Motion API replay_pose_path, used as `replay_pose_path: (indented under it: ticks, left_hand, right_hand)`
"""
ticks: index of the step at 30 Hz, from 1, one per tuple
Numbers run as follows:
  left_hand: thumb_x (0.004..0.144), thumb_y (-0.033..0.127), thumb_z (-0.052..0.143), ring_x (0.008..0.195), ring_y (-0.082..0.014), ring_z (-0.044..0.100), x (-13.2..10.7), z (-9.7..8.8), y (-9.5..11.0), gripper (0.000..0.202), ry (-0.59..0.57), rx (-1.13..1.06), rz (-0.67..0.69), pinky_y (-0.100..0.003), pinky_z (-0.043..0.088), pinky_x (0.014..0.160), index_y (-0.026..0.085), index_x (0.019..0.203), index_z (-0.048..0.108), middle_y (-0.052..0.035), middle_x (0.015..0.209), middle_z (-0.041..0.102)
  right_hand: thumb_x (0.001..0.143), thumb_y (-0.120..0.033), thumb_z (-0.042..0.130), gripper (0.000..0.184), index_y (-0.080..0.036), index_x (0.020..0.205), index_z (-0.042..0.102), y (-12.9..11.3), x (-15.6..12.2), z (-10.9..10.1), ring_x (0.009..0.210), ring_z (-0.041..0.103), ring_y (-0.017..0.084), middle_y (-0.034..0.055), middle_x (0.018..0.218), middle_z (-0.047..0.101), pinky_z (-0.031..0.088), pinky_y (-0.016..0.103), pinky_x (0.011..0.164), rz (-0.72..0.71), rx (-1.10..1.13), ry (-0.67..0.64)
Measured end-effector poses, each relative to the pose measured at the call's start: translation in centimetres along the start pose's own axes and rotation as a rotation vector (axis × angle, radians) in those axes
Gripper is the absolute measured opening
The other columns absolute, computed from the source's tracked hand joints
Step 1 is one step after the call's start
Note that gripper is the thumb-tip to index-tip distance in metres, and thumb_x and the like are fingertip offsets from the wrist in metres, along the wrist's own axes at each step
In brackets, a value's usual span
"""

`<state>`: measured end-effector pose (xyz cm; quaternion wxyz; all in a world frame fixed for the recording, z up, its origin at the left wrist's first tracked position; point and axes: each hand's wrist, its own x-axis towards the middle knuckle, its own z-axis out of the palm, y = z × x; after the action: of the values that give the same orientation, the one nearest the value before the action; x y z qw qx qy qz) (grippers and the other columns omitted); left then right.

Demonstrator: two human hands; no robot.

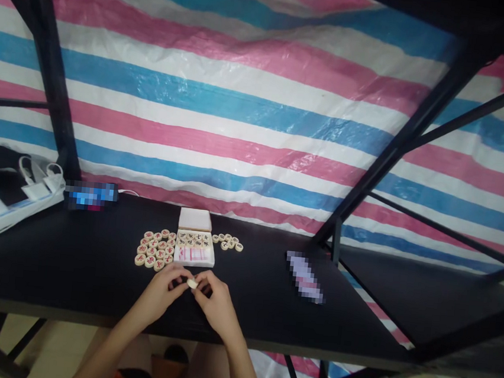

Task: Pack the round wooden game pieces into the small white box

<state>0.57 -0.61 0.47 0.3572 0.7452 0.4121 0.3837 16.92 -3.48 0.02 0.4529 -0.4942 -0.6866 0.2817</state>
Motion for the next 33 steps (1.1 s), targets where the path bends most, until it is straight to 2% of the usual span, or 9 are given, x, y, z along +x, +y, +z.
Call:
replay_pose_path:
  ticks: [7,14,18,22,26,29,33]
  left_hand:
    - [0.079,0.030,0.053,0.076,-0.0183,0.065,-0.11,0.01,0.36,0.031,0.003,-0.121,-0.118,-0.026,0.048,0.067,0.018,0.107,0.061,-0.0040,0.085,0.072]
    - [0.082,0.033,0.053,0.082,-0.0202,0.067,-0.06,-0.13,-0.20,0.029,-0.028,-0.122,-0.115,-0.029,0.050,0.077,0.018,0.103,0.066,-0.0042,0.088,0.074]
    - [0.084,0.035,0.049,0.085,-0.0207,0.065,-0.09,-0.17,0.15,0.029,-0.027,-0.042,-0.115,-0.029,0.050,0.079,0.019,0.100,0.068,-0.0048,0.095,0.073]
    - [0.087,0.037,0.043,0.080,-0.0192,0.065,-0.13,-0.20,0.56,0.031,-0.036,-0.007,-0.098,-0.027,0.049,0.076,0.019,0.089,0.068,-0.0034,0.087,0.072]
    - [0.088,0.038,0.043,0.075,-0.0185,0.064,-0.07,-0.20,0.30,0.031,-0.044,-0.012,-0.082,-0.026,0.048,0.072,0.018,0.084,0.067,-0.0025,0.078,0.070]
    - [0.084,0.035,0.049,0.076,-0.0182,0.064,-0.02,-0.10,-0.08,0.025,-0.042,-0.071,-0.082,-0.026,0.047,0.071,0.019,0.093,0.066,-0.0027,0.084,0.071]
    - [0.080,0.032,0.054,0.070,-0.0169,0.063,-0.01,0.12,-0.28,0.027,-0.048,-0.064,-0.108,-0.024,0.044,0.059,0.020,0.102,0.063,-0.0031,0.088,0.072]
  right_hand:
    - [0.088,-0.029,0.050,0.021,-0.022,0.106,0.060,-0.45,-0.03,-0.31,0.071,0.065,0.016,0.0007,0.077,0.071,0.048,0.026,0.069,0.051,0.056,-0.019]
    - [0.082,-0.026,0.059,0.023,-0.021,0.104,0.063,-0.44,0.09,-0.17,0.066,0.063,0.015,-0.0002,0.076,0.071,0.047,0.023,0.064,0.053,0.024,-0.035]
    - [0.084,-0.029,0.057,0.017,-0.020,0.095,0.065,-0.59,-0.04,-0.13,0.065,0.063,0.014,-0.0001,0.073,0.070,0.046,0.022,0.063,0.049,0.017,-0.030]
    - [0.086,-0.033,0.055,0.017,-0.020,0.088,0.066,-0.88,-0.14,-0.24,0.066,0.064,0.014,-0.0001,0.072,0.069,0.046,0.022,0.063,0.047,0.005,-0.034]
    - [0.088,-0.033,0.053,0.019,-0.020,0.089,0.066,-0.82,-0.14,-0.28,0.068,0.064,0.015,0.0007,0.075,0.070,0.046,0.023,0.066,0.033,-0.001,-0.038]
    - [0.085,-0.029,0.055,0.016,-0.021,0.097,0.063,-0.51,-0.05,-0.17,0.066,0.062,0.015,-0.0002,0.074,0.068,0.046,0.023,0.065,0.017,-0.007,-0.029]
    - [0.080,-0.016,0.054,0.021,-0.023,0.099,0.060,-0.16,0.08,0.01,0.069,0.062,0.014,-0.0006,0.082,0.067,0.047,0.023,0.064,0.000,0.043,-0.026]
